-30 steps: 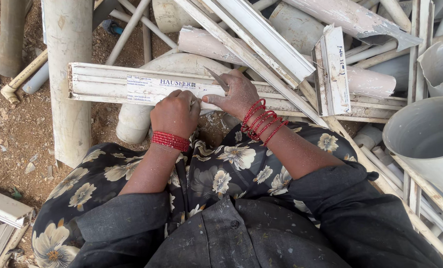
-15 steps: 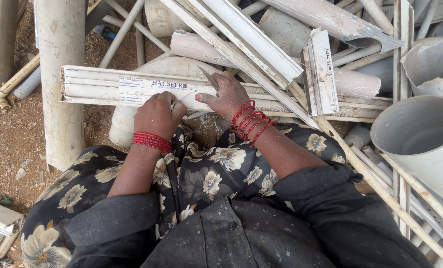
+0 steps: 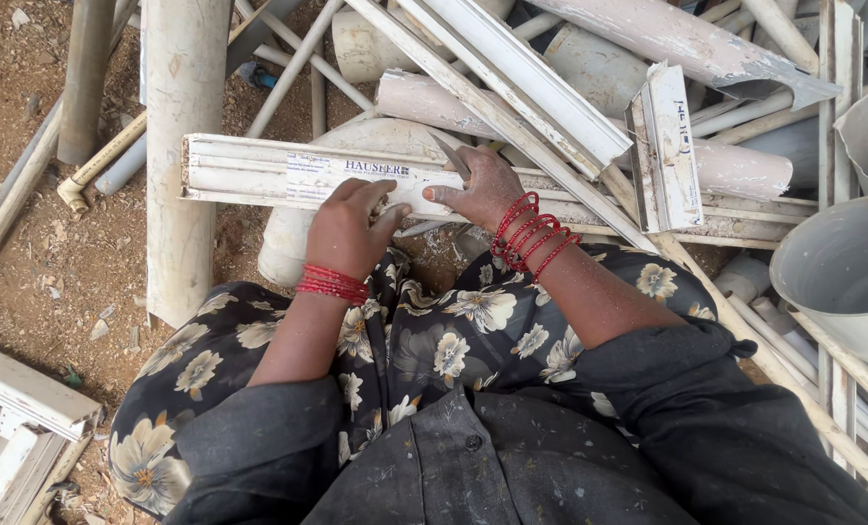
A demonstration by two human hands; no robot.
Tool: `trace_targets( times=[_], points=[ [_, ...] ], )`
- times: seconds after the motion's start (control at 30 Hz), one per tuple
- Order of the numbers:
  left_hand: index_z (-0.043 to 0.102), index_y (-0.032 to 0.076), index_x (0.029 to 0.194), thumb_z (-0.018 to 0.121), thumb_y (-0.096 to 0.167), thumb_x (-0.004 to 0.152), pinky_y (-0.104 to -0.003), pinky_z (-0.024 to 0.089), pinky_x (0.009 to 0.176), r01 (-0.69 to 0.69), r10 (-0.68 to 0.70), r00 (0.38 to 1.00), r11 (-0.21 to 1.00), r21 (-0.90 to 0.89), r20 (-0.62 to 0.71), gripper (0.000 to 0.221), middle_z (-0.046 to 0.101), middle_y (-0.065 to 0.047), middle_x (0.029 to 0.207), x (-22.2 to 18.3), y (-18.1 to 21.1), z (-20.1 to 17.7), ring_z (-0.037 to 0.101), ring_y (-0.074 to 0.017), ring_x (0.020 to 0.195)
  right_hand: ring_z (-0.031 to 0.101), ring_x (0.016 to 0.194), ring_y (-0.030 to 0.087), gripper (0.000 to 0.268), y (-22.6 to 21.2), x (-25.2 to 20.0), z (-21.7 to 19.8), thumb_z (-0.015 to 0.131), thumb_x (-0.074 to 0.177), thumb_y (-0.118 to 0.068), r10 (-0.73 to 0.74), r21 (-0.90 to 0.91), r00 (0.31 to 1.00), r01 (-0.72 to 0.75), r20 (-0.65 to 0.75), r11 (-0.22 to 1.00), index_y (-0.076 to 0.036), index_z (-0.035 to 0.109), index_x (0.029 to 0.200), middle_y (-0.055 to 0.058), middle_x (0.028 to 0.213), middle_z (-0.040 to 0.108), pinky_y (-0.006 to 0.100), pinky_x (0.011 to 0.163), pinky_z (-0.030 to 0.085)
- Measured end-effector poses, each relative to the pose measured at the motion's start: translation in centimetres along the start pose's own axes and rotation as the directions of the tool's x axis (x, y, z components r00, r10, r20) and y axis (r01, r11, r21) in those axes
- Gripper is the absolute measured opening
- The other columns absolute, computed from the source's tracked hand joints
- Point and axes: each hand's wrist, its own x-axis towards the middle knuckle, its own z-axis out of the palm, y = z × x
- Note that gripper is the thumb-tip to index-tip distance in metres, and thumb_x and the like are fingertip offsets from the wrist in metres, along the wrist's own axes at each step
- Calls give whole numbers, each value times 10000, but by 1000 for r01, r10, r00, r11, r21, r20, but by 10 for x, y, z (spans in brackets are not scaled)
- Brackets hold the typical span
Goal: The person uses a knife to peel and scrape protective film and labels from pieces of white plastic trim. They hold the trim pieces on their lap and use the knife blade to lift and remove the material while sitting near a pile of PVC scraps.
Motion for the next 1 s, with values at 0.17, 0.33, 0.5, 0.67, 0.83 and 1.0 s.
trace_targets(
  times=[0.17,0.33,0.5,0.67,0.83,1.0],
  points=[
    [780,138,1021,765,287,898,-424,578,695,-113,117,993,969,219,-3,194,703,-82,943,6,4,23,699,-291,865,660,1062,324,777,0,-7,-6,855,688,-630,-72,37,997,73,-21,997,-35,697,1162,171,1079,653,444,948,522],
    [680,67,999,699,230,988,-411,575,678,-111,110,994,916,386,25,165,645,-99,968,7,-3,33,671,-282,902,650,1062,325,779,-4,-6,-9,889,658,-607,-64,27,998,64,3,998,-24,687,1134,163,1091,638,431,957,510],
    [618,40,1103,647,202,997,-395,570,730,-142,168,985,890,434,-24,196,608,-116,1005,6,0,39,645,-292,936,643,1062,322,767,-6,-6,-9,885,676,-616,-44,1,999,44,8,999,-12,659,1091,165,1098,622,431,949,506],
    [624,26,1117,642,186,1018,-408,567,755,-108,137,990,904,413,-41,189,605,-129,1006,2,-10,35,641,-305,940,643,1056,321,762,-5,-5,-4,876,676,-638,-57,-24,998,56,-23,998,-24,652,1068,149,1075,630,432,947,511],
    [608,26,1050,644,176,1014,-417,565,716,-66,101,993,914,400,-67,159,611,-137,969,-6,-12,41,641,-312,923,642,1040,330,784,-4,-4,-1,884,669,-638,-53,-24,997,52,-53,998,-18,640,1081,156,1049,623,447,917,518],
    [593,-7,1102,591,85,1163,-336,547,692,88,81,891,935,344,-447,111,614,-105,1008,8,-4,-63,603,-211,834,654,1049,320,761,-2,-2,5,862,690,-648,-4,-23,1000,4,-10,1000,-24,650,1071,152,1060,633,443,931,528]
  ],
)
